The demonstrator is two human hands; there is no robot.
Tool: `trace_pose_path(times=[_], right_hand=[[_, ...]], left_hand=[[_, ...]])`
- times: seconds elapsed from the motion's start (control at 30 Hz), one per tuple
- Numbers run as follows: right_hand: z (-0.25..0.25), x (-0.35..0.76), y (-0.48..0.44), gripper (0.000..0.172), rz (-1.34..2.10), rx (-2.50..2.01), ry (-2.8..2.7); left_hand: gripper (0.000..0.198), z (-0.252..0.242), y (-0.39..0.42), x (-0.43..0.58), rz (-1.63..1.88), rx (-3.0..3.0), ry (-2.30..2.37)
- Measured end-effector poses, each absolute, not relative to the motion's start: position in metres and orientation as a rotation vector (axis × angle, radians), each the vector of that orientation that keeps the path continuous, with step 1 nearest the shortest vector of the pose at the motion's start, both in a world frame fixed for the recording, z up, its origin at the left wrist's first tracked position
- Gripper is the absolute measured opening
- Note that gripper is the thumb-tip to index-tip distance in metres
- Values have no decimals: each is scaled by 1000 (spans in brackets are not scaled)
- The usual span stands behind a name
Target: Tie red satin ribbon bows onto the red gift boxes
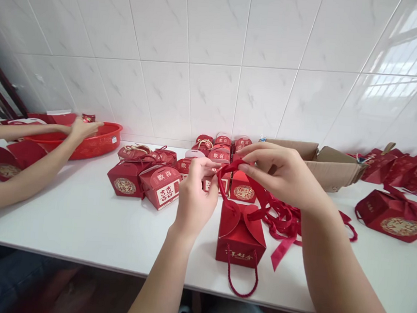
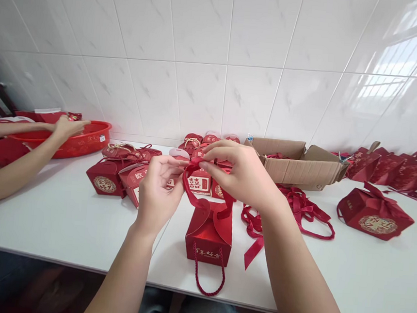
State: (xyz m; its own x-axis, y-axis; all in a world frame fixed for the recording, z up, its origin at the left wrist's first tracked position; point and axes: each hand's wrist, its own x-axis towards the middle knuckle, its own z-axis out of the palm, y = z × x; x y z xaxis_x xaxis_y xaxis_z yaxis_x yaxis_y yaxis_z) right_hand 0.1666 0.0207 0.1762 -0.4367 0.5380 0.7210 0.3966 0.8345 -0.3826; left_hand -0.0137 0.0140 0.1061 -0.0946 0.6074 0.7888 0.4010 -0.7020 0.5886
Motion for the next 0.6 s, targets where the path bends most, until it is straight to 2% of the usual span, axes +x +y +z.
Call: trace_pose_path(times=[0.2,0.47,0.6], right_hand=[[158,188,25,21,551,-973,-1745],[66,244,61,11,1289,-593,-1210],[48,255,64,10,1482,-453,-1157]], left_hand=[[29,108,15,-21,1959,1963,1118],[24,113,13,-31,1966,1773,1097],[20,113,14,-31,1927,1633,1132]])
